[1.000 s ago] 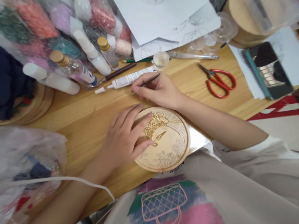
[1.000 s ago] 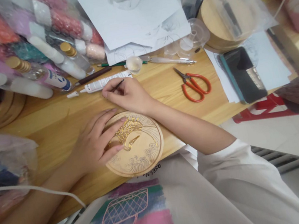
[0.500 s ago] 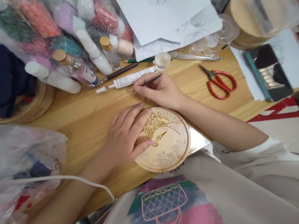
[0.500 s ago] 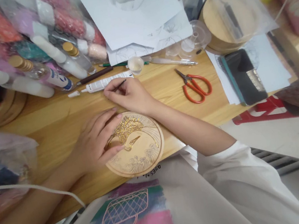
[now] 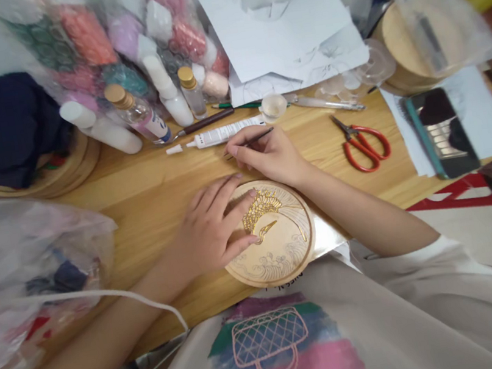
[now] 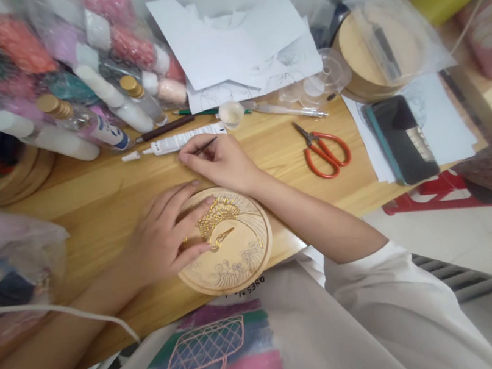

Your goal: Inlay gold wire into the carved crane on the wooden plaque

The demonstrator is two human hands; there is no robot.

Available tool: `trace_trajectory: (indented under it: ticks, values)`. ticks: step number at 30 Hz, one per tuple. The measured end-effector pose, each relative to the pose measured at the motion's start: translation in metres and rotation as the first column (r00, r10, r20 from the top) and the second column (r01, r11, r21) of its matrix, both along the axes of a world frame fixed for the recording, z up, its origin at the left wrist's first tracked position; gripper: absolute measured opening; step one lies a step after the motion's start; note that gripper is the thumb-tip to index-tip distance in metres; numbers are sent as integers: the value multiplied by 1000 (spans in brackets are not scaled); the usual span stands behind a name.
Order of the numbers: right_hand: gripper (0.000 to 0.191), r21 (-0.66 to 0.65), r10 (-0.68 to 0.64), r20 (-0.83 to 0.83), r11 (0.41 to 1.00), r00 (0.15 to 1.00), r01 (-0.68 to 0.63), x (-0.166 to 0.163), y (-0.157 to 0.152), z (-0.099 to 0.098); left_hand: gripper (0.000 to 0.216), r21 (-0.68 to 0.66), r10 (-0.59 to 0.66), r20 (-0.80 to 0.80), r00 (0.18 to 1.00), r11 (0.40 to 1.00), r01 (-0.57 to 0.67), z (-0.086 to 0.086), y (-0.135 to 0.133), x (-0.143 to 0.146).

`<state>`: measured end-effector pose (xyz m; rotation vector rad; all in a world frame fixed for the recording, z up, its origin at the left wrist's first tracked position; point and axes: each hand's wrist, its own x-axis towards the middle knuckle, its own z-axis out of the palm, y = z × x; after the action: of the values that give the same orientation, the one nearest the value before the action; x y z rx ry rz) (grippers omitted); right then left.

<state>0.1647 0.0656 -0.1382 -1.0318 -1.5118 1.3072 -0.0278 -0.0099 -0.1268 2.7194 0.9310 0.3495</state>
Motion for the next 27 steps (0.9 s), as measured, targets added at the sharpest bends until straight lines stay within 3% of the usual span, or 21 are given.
trace_trajectory:
  ticks: [4, 8, 11, 14, 16, 20, 27]
  values:
    - [20, -2, -14, -14, 1000, 1000, 14, 0, -1, 1, 61, 54, -10, 16, 1000, 998, 9, -1, -2, 0]
    - [19, 6, -11, -24, 1000, 1000, 11, 0, 0, 2, 74, 67, 46, 202, 978, 996, -61, -4, -2, -5]
    - [20, -8, -7, -34, 1000, 999, 6, 0, -1, 2, 64, 37, 164, 344, 924, 982, -187, -4, 1, -7]
    - [23, -39, -16, -49, 999, 999, 14, 0, -2, 3, 50, 108, 316, 393, 863, 917, -385, 1, 5, -10]
    - [26, -58, -34, -43, 998, 999, 31, 2, -3, 4, 45, 183, 423, 328, 844, 848, -497, 7, 10, -14]
    - [23, 19, -103, -33, 994, 994, 103, 9, -1, 8, 40, 299, 630, 33, 776, 735, -609, 20, 23, -32]
    - [15, 74, -163, -16, 984, 986, 164, 19, 0, 17, 25, 301, 695, -159, 701, 710, -636, 25, 37, -51]
